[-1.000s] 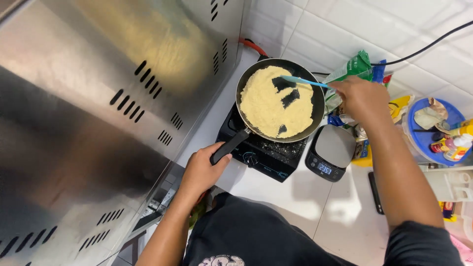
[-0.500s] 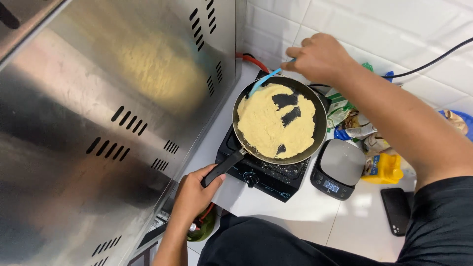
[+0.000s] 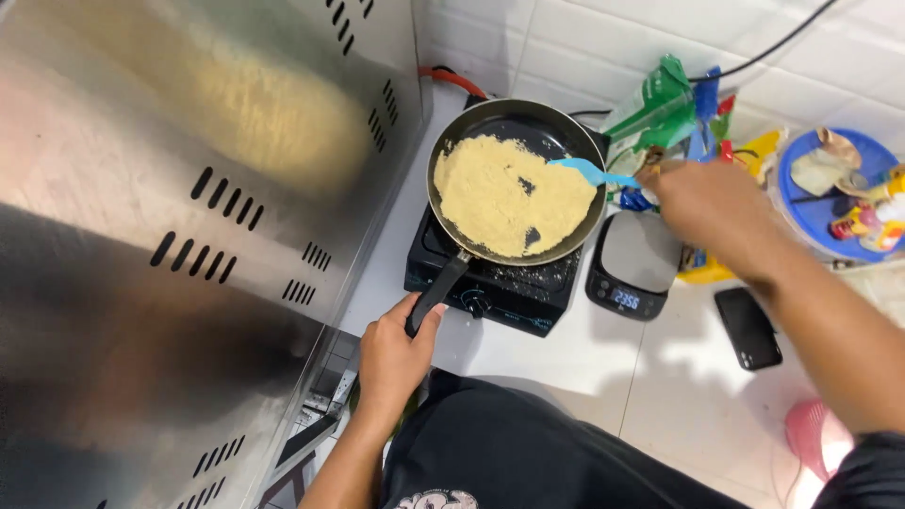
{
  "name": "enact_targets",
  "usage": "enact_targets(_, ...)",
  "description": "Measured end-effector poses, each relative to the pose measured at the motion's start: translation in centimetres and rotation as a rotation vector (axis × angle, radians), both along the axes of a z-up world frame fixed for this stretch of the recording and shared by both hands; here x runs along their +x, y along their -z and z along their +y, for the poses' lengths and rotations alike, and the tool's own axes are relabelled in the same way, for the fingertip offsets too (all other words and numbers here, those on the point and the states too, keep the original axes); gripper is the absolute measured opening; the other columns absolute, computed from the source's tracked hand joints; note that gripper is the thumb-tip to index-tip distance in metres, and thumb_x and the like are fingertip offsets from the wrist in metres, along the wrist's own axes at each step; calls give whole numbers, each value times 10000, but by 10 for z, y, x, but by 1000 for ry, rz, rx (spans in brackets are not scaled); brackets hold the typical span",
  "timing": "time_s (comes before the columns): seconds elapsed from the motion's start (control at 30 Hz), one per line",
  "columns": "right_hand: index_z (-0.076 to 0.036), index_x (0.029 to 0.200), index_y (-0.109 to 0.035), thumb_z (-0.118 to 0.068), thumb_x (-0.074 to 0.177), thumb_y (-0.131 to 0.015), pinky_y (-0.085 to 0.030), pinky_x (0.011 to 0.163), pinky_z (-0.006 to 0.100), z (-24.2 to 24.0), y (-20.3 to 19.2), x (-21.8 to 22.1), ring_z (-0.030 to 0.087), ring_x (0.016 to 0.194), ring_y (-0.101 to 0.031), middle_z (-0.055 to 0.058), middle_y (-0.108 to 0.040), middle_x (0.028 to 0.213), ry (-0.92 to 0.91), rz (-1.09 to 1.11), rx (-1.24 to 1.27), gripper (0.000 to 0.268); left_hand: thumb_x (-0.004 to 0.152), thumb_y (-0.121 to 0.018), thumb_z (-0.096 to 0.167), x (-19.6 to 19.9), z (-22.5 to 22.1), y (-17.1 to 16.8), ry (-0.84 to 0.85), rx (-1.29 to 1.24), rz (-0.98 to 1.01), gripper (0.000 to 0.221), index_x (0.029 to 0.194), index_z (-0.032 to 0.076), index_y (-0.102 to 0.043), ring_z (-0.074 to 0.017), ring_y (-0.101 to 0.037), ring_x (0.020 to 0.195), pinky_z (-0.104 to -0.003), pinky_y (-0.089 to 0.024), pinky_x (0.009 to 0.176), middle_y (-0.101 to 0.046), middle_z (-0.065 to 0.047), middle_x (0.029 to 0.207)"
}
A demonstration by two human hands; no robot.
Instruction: Toasting milk powder in a frying pan on a portable stove while stirring continuously with a spatula to prevent burning.
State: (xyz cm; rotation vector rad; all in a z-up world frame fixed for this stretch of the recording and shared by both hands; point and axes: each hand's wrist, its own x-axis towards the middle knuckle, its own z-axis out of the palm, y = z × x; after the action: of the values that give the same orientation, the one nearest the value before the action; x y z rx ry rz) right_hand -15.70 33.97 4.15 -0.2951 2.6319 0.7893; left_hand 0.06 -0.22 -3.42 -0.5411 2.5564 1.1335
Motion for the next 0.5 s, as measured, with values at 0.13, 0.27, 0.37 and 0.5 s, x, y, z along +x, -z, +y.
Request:
enact_targets(0.13,-206,1156,-674,-220,996,-477,-619,723,498,-13,17,61,368,939,-761,111,-744,954,227,96,-324,254,924,-631,421,4,4,-5,-3,65,93,459,1228,86,-715,-305,-712,690,-396,-542,577,-753,-165,787)
enact_targets(0.27,-255,1039,-746,-339,1077,-579,-569,562,374,-24,75,123,251,591,-714,3,-633,750,-87,591,-375,190,944,-690,311,2,5,1,3,100,165,409,1208,0,-725,-401,-739,748,-413,-560,516,-747,-286,857)
enact_targets(0.37,-229,1093,-771,-147,1015,-581,-574,564,359,-63,30,140,229,579,-707,22,-661,790,44,510,-451,221,947,-696,314,2,6,-4,9,92,164,418,1212,-8,-722,-416,-741,743,-412,-565,517,-747,-292,874)
enact_targets(0.5,-286,1069,-789,-184,1120,-580,-493,625,288,-43,39,91,181,604,-615,2,-594,825,-377,947,-410,238,934,-694,299,5,5,-11,31,109,137,398,1230,35,-721,-392,-746,745,-382,-575,530,-755,-259,862)
